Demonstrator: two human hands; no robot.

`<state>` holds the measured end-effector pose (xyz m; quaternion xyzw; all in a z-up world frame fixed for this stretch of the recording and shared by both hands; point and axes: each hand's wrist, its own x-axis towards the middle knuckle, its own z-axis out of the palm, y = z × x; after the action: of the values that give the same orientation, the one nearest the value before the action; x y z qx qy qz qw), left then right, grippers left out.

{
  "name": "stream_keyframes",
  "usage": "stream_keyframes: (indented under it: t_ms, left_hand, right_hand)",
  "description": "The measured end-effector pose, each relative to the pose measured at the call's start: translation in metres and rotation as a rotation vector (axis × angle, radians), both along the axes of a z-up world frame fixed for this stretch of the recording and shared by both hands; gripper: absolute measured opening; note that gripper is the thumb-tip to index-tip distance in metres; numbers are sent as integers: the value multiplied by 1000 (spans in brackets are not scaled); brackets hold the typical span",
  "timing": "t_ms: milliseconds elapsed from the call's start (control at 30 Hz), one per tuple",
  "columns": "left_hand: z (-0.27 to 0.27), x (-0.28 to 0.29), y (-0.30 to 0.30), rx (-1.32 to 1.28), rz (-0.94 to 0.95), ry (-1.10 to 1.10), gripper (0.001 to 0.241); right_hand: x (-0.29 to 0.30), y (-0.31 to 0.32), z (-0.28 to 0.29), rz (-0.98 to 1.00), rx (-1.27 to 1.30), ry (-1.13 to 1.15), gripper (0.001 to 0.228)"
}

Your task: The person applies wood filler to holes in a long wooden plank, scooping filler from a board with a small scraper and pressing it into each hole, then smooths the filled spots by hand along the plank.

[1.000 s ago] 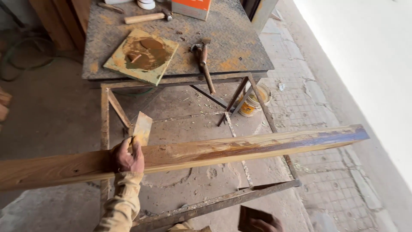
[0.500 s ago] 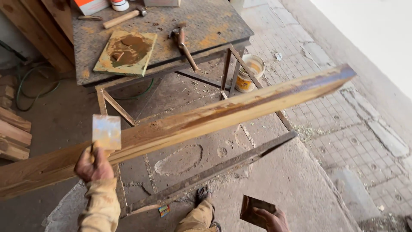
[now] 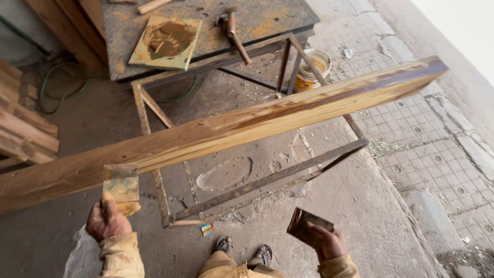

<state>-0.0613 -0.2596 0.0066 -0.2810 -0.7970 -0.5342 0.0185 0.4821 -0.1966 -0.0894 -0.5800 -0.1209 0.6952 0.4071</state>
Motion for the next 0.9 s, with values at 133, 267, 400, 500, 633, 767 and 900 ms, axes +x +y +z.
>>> stream_keyframes:
  t_ms: [133,267,400,500,633,767,900]
  left_hand:
    - [0,-13,-2,213,-35,-191,26]
    - [37,-9,7,136,-11,-300,28]
    - [42,-42,12,156,-18,-278,29]
    - [49,-75,25,198,-88,-302,29]
    - [40,-132,57,245,-181,-152,27]
    - [22,-179,81,13,-38,-15,25]
    - [22,-191,100,28,-141,-2,24]
  right_hand:
    - [-21,20,25,-26,47,145,37]
    - [-60,44,54,-32,95,217,39]
    - [-114,63,63,-13,92,84,37]
    - [-154,73,53,-14,161,-34,36]
    - [-182,90,28,-14,286,-180,36]
    - [-221,103,59,116,409,-515,37]
    - [-264,118,115,196,652,-770,38]
